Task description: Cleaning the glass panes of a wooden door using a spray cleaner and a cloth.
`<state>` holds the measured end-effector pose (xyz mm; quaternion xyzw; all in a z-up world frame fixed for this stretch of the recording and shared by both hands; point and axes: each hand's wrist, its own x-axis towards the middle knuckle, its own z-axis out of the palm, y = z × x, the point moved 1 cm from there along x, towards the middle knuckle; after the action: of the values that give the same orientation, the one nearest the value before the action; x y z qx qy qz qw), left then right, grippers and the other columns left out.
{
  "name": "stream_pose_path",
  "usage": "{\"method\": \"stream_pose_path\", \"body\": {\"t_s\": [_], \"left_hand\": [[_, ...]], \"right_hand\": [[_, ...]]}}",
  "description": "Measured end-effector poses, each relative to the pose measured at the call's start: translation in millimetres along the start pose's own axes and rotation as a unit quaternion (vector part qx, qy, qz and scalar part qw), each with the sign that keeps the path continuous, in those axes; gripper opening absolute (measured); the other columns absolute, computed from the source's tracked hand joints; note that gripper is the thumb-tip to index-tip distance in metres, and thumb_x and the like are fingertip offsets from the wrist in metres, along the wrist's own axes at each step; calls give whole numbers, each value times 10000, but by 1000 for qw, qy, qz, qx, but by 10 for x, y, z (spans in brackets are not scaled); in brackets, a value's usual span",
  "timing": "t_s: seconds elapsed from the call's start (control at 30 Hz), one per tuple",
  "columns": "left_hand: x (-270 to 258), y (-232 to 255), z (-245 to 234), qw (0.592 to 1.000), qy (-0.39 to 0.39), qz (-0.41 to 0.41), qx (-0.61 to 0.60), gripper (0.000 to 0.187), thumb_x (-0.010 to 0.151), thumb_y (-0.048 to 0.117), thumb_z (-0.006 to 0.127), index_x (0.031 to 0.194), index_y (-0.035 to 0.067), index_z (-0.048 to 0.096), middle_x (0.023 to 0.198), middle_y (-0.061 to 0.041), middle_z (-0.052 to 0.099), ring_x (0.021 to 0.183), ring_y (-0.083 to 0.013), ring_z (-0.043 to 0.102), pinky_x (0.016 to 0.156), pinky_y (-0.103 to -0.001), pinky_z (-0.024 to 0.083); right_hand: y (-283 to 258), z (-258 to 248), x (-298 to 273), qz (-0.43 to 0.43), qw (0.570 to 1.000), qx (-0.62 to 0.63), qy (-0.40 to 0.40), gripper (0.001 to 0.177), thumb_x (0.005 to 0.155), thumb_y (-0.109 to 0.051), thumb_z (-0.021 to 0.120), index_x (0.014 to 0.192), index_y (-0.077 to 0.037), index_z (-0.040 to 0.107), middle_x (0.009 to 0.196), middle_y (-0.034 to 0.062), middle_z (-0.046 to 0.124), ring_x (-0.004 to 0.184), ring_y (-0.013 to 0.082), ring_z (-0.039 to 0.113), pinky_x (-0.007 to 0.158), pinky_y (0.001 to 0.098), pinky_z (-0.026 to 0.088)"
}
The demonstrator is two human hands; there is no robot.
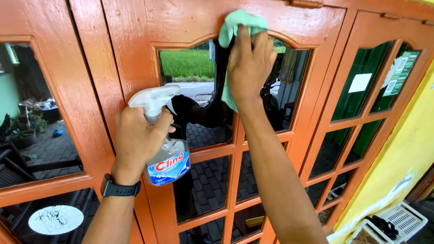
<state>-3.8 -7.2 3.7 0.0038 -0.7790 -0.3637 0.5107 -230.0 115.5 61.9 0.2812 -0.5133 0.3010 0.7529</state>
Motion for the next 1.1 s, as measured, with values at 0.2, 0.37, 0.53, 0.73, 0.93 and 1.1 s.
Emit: {"method": "stream_pose_path", "body": {"t_s": [0.2, 0.37, 0.53, 0.73, 0.93, 1.1], "left_hand": [[-4, 20, 1, 999, 0, 26, -21, 292, 898, 66, 613, 1144, -44, 725, 839, -95, 773, 662, -151, 776, 551, -258, 592], [-9, -22, 27, 999, 11, 30, -10, 280, 902, 51, 617, 1142, -42, 728, 827, -99, 767, 679, -146, 777, 565, -258, 597], [11, 23, 7, 998, 25, 60, -3, 271, 907, 43, 619, 1137, -50, 729, 834, -102, 763, 664, -155, 769, 571, -265, 596], [-20, -8, 16, 997, 20, 64, -24, 294, 900, 38, 616, 1160, -59, 713, 854, -106, 765, 665, -164, 773, 559, -264, 606], [-23, 1, 29, 998, 23, 53, -16, 252, 908, 53, 624, 1107, -68, 721, 843, -114, 768, 670, -161, 778, 558, -263, 605], [-18, 31, 29, 1000, 22, 20, -9, 279, 895, 66, 621, 1125, -45, 732, 803, -104, 774, 645, -148, 779, 542, -255, 590]], "right_hand": [[-144, -384, -533, 30, 997, -16, -73, 235, 984, -78, 650, 1218, -79, 630, 953, 102, 421, 879, 266, 438, 742, 422, 321], [-271, -862, -1331, 36, 988, 44, -141, 250, 901, -93, 601, 1143, -33, 625, 921, 127, 408, 839, 293, 424, 738, 440, 322], [-359, -1253, -1917, 70, 970, 99, -209, 121, 845, -115, 583, 947, -52, 602, 862, 104, 439, 801, 294, 472, 740, 454, 348], [-225, -1193, -1473, 105, 962, 180, -174, 128, 914, 42, 566, 1029, 60, 616, 895, 175, 466, 743, 312, 489, 664, 430, 405], [65, -305, 207, -9, 979, 201, -16, 228, 1106, -10, 616, 1326, -54, 577, 1253, 150, 538, 1105, 344, 567, 872, 425, 457], [-9, 7, 273, -34, 999, 5, -24, 316, 1034, -9, 595, 1346, -51, 586, 1162, 131, 476, 1096, 311, 485, 933, 455, 380]]}}
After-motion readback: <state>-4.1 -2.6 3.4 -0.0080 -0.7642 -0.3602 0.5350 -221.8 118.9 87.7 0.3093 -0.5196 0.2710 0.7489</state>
